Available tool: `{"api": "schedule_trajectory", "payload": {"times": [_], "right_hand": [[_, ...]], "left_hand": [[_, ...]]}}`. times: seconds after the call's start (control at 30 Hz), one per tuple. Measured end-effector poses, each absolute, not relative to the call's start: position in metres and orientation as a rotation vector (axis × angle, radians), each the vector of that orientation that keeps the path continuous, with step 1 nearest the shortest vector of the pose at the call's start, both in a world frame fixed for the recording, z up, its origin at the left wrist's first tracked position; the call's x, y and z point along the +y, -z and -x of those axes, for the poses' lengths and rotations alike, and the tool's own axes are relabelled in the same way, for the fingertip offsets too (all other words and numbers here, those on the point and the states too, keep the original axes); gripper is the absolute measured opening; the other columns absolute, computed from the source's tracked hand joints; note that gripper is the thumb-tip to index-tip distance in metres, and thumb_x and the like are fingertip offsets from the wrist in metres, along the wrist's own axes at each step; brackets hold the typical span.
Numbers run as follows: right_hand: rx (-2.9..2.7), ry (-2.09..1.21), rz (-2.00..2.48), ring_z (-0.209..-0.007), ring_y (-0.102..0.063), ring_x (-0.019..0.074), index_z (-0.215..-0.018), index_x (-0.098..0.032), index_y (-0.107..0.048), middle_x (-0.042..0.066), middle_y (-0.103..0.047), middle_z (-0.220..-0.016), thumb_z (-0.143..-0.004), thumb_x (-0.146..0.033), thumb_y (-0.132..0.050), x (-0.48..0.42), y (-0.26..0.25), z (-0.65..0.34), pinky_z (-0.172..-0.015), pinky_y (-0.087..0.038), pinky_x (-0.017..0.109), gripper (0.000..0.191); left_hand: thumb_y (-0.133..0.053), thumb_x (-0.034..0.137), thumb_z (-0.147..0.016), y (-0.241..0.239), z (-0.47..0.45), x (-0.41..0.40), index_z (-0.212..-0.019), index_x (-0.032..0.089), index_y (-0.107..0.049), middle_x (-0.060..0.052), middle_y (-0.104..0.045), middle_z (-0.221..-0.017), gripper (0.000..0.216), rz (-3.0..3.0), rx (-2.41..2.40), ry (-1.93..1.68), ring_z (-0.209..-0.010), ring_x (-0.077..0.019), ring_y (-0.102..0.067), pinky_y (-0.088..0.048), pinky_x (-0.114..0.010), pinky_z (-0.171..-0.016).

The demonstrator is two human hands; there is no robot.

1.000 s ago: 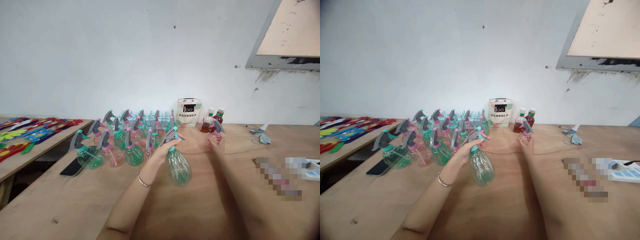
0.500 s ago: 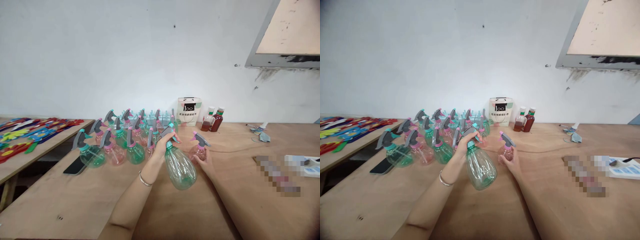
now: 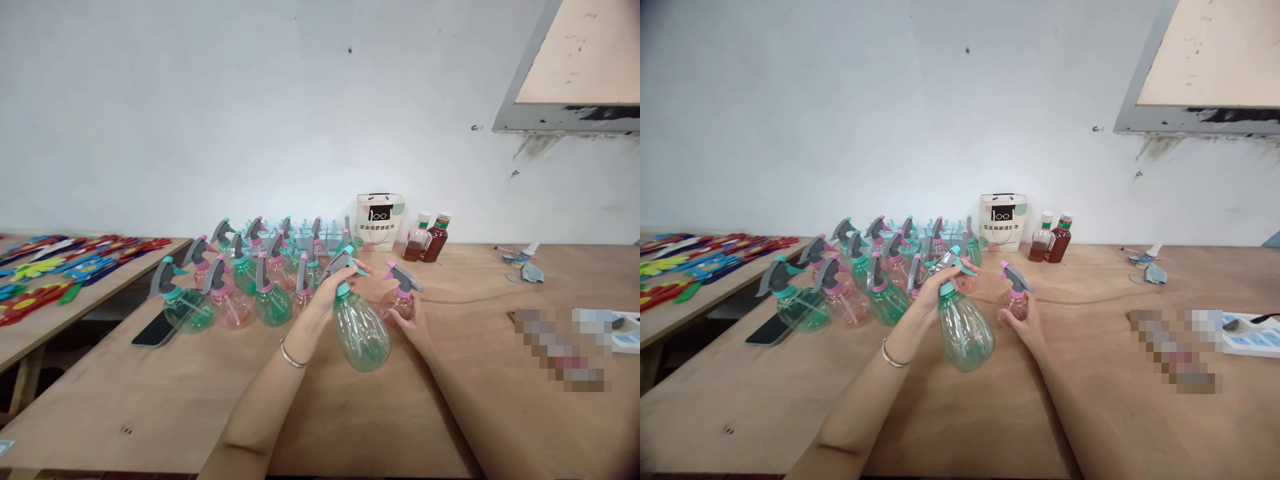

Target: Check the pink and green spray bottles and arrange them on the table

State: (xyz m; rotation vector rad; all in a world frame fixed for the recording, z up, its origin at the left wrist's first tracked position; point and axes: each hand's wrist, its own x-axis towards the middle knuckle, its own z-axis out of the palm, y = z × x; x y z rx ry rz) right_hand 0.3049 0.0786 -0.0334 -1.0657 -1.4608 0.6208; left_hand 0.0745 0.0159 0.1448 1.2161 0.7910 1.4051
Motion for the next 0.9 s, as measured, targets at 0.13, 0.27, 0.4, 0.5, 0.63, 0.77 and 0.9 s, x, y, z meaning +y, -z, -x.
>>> {"api": "schedule_trajectory", "payload": {"times": [0.13,0.27,0.4,0.5,0.63,0.77,0.9], "right_hand": [[-1.479,-0.638,1.045,-0.12,-0.063,0.0344,-0.129,-0.021,-0.05,0.015,-0.063,-0.129,-0.07,-0.056,-0.078,0.078,0.033,-0.305,-0.104,-0.049,0.057,0.075],[-1.479,-0.644,1.038,-0.119,-0.063,0.034,-0.13,-0.021,-0.049,0.015,-0.063,-0.128,-0.071,-0.056,-0.078,0.075,0.029,-0.303,-0.105,-0.048,0.057,0.075],[-1.464,-0.64,1.055,-0.118,-0.063,0.0351,-0.128,-0.02,-0.05,0.015,-0.064,-0.126,-0.069,-0.056,-0.079,0.072,0.024,-0.302,-0.105,-0.049,0.056,0.075],[-1.462,-0.637,1.064,-0.118,-0.063,0.0358,-0.128,-0.021,-0.051,0.015,-0.064,-0.127,-0.069,-0.055,-0.078,0.072,0.023,-0.302,-0.104,-0.049,0.055,0.073],[-1.447,-0.603,1.087,-0.118,-0.063,0.0354,-0.126,-0.022,-0.052,0.013,-0.065,-0.125,-0.067,-0.058,-0.079,0.073,0.025,-0.302,-0.104,-0.049,0.058,0.074],[-1.446,-0.625,1.078,-0.118,-0.064,0.0344,-0.127,-0.021,-0.05,0.015,-0.064,-0.127,-0.066,-0.059,-0.078,0.073,0.025,-0.302,-0.104,-0.049,0.057,0.077],[-1.47,-0.639,1.079,-0.12,-0.063,0.034,-0.129,-0.02,-0.049,0.015,-0.063,-0.128,-0.069,-0.058,-0.077,0.073,0.025,-0.303,-0.105,-0.048,0.056,0.077]], "left_hand": [[-0.064,0.043,-0.077,-0.143,-0.075,0.014,-0.065,0.02,-0.062,-0.002,-0.066,-0.072,0.026,-1.086,0.842,-1.493,-0.072,-0.0147,-0.061,-0.048,-0.026,-0.071],[-0.062,0.047,-0.078,-0.148,-0.076,0.007,-0.064,0.021,-0.061,-0.003,-0.066,-0.07,0.03,-1.118,0.832,-1.51,-0.071,-0.0157,-0.059,-0.048,-0.027,-0.068],[-0.064,0.047,-0.075,-0.152,-0.078,0.003,-0.07,0.022,-0.065,-0.005,-0.07,-0.08,0.026,-1.287,0.811,-1.428,-0.081,-0.0179,-0.061,-0.049,-0.03,-0.079],[-0.062,0.047,-0.074,-0.152,-0.08,0.004,-0.06,0.021,-0.06,-0.003,-0.064,-0.067,0.029,-1.204,0.858,-1.472,-0.069,-0.0156,-0.058,-0.048,-0.028,-0.073],[-0.062,0.046,-0.075,-0.15,-0.079,0.003,-0.058,0.021,-0.059,-0.002,-0.063,-0.065,0.03,-1.199,0.861,-1.477,-0.068,-0.0153,-0.059,-0.049,-0.028,-0.072],[-0.065,0.044,-0.076,-0.152,-0.079,0.0,-0.07,0.023,-0.068,-0.003,-0.071,-0.082,0.022,-1.392,0.831,-1.456,-0.09,-0.0198,-0.064,-0.049,-0.033,-0.093],[-0.062,0.043,-0.079,-0.151,-0.081,0.002,-0.061,0.023,-0.062,-0.002,-0.066,-0.072,0.027,-1.372,0.945,-1.524,-0.079,-0.0183,-0.062,-0.049,-0.031,-0.084]]}}
